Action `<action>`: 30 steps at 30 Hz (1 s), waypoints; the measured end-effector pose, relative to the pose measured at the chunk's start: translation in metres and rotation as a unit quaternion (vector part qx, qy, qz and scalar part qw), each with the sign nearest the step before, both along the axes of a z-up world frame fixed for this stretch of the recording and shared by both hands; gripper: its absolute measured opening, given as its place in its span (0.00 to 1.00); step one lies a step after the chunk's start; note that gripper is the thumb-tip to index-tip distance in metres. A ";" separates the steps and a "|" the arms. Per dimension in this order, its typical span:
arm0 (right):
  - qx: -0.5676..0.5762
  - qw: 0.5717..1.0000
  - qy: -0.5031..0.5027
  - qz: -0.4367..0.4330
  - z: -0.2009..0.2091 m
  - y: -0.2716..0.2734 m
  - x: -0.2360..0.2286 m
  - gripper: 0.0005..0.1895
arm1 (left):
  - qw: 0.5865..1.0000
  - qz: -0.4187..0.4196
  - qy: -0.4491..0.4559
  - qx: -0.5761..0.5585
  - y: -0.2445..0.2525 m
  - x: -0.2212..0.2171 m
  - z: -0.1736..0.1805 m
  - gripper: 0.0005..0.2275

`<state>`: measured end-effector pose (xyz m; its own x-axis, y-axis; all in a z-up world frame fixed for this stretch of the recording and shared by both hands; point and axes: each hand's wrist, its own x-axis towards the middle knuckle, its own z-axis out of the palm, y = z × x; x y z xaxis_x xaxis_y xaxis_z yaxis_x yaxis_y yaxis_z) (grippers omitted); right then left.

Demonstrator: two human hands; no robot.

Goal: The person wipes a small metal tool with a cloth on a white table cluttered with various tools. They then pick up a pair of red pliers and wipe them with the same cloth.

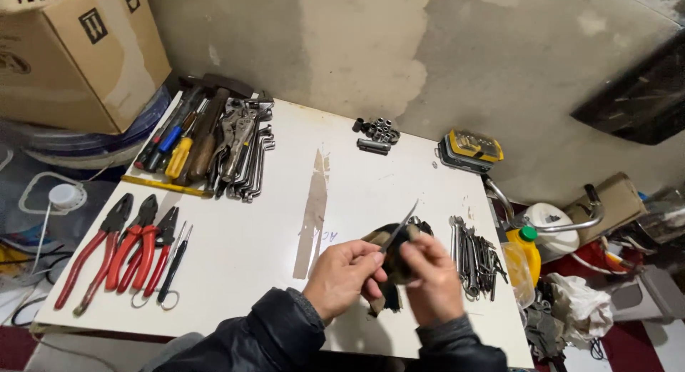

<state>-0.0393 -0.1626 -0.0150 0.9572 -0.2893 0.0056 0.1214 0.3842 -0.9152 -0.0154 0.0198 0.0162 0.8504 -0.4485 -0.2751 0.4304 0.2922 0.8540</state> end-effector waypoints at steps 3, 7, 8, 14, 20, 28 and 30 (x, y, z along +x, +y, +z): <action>-0.079 0.993 0.020 -0.088 0.015 0.038 -0.005 0.10 | 0.997 -0.023 -0.038 0.056 -0.001 -0.002 0.000 0.04; -0.140 0.983 0.008 -0.119 0.017 0.025 0.006 0.08 | 0.992 -0.032 -0.075 0.098 -0.008 -0.001 0.000 0.05; -0.137 0.983 0.004 -0.124 0.022 0.022 0.009 0.08 | 0.991 -0.039 -0.069 0.103 -0.009 -0.001 0.003 0.05; -0.059 0.981 0.016 -0.186 0.029 -0.005 0.033 0.09 | 0.995 -0.056 -0.021 0.075 -0.016 -0.008 0.002 0.05; 0.122 0.982 0.061 -0.130 0.020 -0.038 0.040 0.14 | 0.998 -0.048 0.003 0.050 -0.009 -0.003 0.004 0.05; 0.063 0.997 0.028 0.031 -0.011 -0.019 0.018 0.14 | 0.996 -0.017 -0.016 0.082 -0.018 0.000 0.012 0.06; 0.004 0.999 0.001 0.035 0.002 0.001 0.010 0.09 | 0.995 -0.044 -0.048 0.074 -0.022 0.002 0.003 0.09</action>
